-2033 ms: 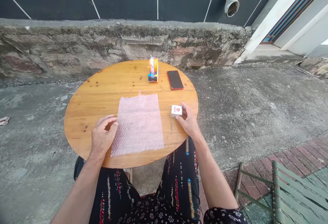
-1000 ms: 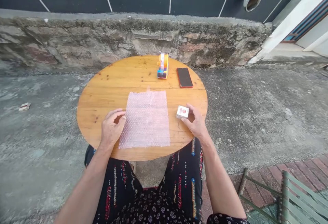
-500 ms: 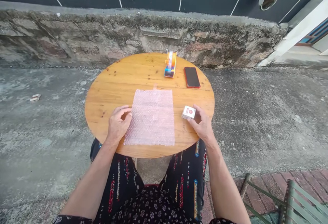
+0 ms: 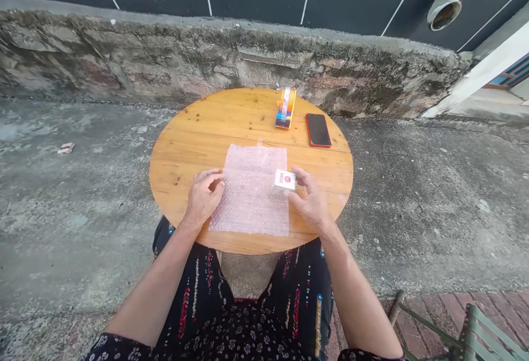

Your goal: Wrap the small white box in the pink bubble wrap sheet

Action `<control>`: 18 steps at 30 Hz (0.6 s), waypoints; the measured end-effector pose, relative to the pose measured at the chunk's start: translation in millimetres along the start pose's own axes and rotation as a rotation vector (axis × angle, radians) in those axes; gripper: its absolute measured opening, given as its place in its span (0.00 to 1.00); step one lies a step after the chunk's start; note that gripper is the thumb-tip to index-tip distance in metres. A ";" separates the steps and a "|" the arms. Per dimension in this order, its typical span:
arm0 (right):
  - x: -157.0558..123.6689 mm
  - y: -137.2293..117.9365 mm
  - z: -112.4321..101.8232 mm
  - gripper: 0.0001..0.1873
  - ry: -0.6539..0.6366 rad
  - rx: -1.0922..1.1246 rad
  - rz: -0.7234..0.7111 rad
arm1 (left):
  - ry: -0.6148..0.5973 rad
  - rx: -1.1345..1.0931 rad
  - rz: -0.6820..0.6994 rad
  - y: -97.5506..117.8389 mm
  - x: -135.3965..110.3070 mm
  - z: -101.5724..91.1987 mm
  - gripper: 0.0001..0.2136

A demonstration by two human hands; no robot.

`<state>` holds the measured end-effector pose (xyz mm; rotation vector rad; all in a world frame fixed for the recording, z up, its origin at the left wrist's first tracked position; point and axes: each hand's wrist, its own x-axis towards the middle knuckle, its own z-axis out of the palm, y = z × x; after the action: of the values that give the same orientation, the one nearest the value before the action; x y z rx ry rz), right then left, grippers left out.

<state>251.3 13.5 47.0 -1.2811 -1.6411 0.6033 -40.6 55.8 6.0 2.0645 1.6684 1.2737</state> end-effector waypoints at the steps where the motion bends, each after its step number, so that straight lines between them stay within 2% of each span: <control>1: 3.8 -4.6 7.7 0.30 -0.027 -0.013 -0.025 | -0.002 -0.002 -0.002 0.5 0.1 -0.3 0.10; 9: 19.7 -13.6 54.6 0.30 -0.139 -0.044 -0.081 | 0.000 0.013 -0.015 4.3 -0.2 -0.6 0.10; 18: 17.5 -12.9 69.0 0.27 -0.168 -0.039 -0.051 | -0.011 0.045 -0.012 3.5 -0.2 0.4 0.08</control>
<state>184.0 36.5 33.6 -1.2399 -1.8256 0.6659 -37.8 54.5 7.8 2.0804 1.7173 1.2295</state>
